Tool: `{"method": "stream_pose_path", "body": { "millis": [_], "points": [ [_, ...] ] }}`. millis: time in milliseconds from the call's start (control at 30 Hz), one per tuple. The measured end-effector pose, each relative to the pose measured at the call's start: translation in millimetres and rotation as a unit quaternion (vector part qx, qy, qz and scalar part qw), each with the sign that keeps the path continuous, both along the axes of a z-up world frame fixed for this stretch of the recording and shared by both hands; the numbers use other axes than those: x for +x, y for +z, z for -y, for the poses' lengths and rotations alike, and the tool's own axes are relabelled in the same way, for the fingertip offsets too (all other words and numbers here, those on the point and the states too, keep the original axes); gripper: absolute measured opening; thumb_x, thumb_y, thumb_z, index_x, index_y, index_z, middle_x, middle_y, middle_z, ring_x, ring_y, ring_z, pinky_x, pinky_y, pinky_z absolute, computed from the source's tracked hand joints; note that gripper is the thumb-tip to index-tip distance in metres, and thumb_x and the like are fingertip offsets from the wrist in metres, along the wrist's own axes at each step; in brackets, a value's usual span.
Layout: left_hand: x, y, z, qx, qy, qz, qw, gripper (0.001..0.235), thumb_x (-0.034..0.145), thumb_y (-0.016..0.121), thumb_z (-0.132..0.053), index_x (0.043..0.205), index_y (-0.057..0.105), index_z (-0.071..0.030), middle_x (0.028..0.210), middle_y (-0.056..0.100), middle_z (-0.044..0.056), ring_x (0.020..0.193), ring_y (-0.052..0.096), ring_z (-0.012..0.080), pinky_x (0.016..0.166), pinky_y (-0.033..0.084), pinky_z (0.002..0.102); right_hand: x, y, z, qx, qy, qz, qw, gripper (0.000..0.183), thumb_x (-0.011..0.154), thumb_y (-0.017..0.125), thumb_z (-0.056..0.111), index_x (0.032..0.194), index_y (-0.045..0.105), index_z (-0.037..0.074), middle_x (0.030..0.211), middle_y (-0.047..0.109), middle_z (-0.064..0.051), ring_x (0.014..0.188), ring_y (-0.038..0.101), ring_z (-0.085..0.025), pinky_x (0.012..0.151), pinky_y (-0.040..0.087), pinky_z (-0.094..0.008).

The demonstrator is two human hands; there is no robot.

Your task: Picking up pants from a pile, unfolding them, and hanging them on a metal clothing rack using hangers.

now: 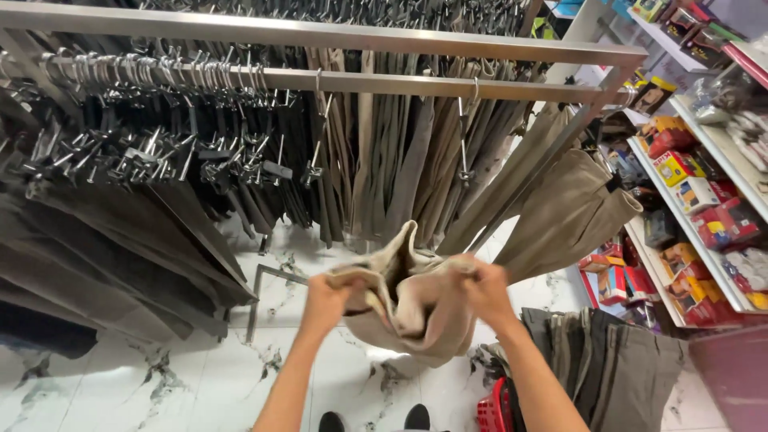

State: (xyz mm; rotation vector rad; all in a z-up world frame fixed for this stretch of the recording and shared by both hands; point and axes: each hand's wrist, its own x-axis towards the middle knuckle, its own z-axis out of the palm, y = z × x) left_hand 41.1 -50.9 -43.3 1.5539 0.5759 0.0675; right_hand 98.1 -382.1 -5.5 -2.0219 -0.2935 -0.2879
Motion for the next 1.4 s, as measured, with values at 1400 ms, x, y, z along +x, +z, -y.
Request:
{"method": "stream_pose_path", "body": {
  "millis": [1400],
  "points": [
    [-11.4,17.5,49.5,0.001,0.025,0.046,0.999,0.060,0.084,0.077,-0.027,0.135,0.059,0.000,0.127,0.068,0.010,0.119,0.061,0.0199,0.103,0.047,0.032,179.3,146.3,34.4,-0.181,0.040,0.204,0.961,0.027,0.094,0.066,-0.004,0.119,0.063,0.003,0.107,0.067,-0.012,0.087,0.067,-0.020,0.082,0.056,-0.034]
  ]
}}
